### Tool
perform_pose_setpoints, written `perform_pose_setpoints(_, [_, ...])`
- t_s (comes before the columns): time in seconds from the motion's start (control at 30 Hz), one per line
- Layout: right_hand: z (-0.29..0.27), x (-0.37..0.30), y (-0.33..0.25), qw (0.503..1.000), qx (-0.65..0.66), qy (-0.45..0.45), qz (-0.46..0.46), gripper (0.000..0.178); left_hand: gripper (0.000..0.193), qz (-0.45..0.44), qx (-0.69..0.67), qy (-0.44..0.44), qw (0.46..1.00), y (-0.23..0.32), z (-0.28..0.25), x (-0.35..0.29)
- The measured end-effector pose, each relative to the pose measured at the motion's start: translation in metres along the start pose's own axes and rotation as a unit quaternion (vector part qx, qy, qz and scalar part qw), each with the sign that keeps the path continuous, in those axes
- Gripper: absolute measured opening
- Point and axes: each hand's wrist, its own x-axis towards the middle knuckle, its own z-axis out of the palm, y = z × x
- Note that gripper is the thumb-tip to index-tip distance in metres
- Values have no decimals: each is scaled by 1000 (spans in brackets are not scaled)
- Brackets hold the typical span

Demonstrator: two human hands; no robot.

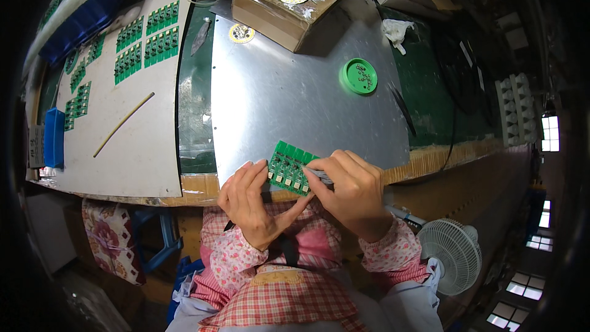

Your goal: The person places small LED components from a parts container onto circuit boards using tweezers, then secures them with a wooden stick.

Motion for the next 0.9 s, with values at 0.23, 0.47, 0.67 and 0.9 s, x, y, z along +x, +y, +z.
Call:
perform_pose_setpoints(0.23, [-2,-12,10,999,35,33,13,14,71,13,13,-1,1000,1,-1,4])
perform_pose_setpoints(0.47, [4,-15,12,999,36,37,8,13,71,14,20,-6,1000,1,-2,4])
perform_pose_setpoints(0.67, [7,-13,11,999,30,31,-4,16,71,16,20,-8,1000,0,-2,4])
perform_pose_setpoints(0.9, [9,-12,12,999,22,28,-10,16,70,17,22,-1,1000,0,-1,3])
